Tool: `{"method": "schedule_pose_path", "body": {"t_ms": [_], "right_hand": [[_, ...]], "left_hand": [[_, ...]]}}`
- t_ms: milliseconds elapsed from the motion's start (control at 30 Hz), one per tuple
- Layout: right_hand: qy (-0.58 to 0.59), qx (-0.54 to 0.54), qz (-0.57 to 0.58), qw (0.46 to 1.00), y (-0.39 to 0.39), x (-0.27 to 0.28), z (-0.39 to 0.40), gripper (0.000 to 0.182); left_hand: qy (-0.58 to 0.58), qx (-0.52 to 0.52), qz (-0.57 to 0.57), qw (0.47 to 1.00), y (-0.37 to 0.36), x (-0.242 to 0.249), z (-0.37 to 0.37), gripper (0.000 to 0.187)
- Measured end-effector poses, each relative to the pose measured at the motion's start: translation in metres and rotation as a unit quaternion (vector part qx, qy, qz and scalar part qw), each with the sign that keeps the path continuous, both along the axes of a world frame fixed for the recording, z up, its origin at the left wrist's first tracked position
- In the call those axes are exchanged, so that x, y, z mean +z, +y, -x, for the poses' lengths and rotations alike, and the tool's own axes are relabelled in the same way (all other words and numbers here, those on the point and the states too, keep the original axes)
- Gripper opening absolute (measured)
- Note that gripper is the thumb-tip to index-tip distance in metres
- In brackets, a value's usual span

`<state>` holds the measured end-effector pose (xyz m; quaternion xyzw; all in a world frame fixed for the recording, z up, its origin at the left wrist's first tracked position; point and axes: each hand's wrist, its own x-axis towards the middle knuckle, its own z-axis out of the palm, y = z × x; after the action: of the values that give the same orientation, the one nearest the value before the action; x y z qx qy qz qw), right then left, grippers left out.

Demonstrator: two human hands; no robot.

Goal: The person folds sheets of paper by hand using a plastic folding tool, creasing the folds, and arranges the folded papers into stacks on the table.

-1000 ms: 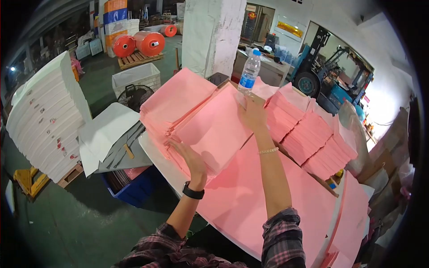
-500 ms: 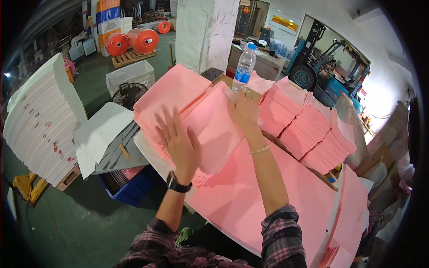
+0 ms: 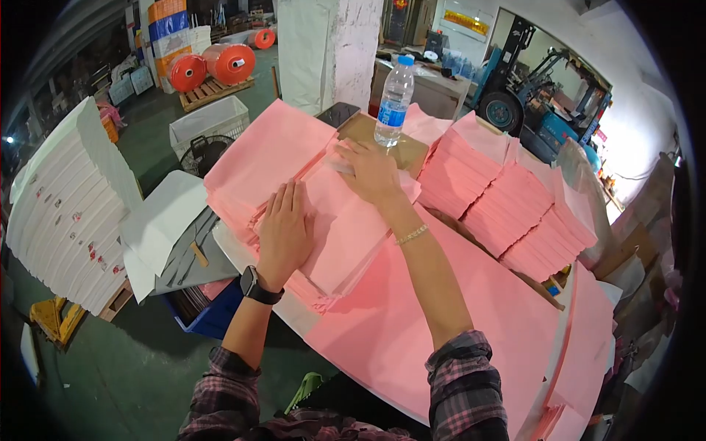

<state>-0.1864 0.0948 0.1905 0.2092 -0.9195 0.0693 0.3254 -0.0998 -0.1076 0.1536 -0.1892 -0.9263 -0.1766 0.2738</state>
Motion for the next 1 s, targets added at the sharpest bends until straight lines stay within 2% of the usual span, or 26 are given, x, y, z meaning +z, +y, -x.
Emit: {"method": "schedule_pose_path", "body": {"t_ms": [133, 500, 667, 767, 800, 833, 900, 933, 1000], "right_hand": [[-0.074, 0.022, 0.042, 0.996, 0.003, -0.011, 0.004, 0.047], [-0.079, -0.009, 0.032, 0.996, 0.0, -0.026, 0.007, 0.044], [0.028, -0.05, -0.027, 0.998, 0.001, -0.007, -0.005, 0.042], [0.065, -0.091, 0.152, 0.982, 0.019, 0.032, -0.04, 0.041], [0.065, -0.097, 0.153, 0.981, 0.028, 0.038, -0.056, 0.041], [0.047, -0.146, 0.193, 0.969, 0.041, 0.038, -0.074, 0.039], [0.034, -0.201, 0.236, 0.95, 0.064, 0.029, -0.101, 0.038], [-0.043, -0.159, 0.376, 0.912, 0.073, 0.017, -0.108, 0.043], [-0.164, -0.123, 0.518, 0.831, 0.077, -0.01, -0.121, 0.053]], "left_hand": [[0.021, 0.013, 0.024, 0.999, 0.009, -0.005, -0.001, 0.055], [0.004, 0.017, 0.046, 0.999, 0.007, -0.017, 0.005, 0.055], [0.018, 0.035, 0.057, 0.998, 0.008, -0.017, 0.005, 0.055], [0.02, 0.051, 0.096, 0.994, 0.011, -0.013, 0.007, 0.056], [0.018, 0.064, 0.115, 0.991, 0.011, -0.011, 0.006, 0.056], [0.018, 0.058, 0.117, 0.991, 0.011, -0.008, 0.004, 0.056], [0.04, 0.057, 0.186, 0.98, 0.013, 0.007, 0.002, 0.053], [0.054, 0.055, 0.22, 0.972, 0.016, 0.015, 0.004, 0.051], [0.023, 0.034, 0.183, 0.982, 0.029, 0.028, 0.018, 0.048]]}}
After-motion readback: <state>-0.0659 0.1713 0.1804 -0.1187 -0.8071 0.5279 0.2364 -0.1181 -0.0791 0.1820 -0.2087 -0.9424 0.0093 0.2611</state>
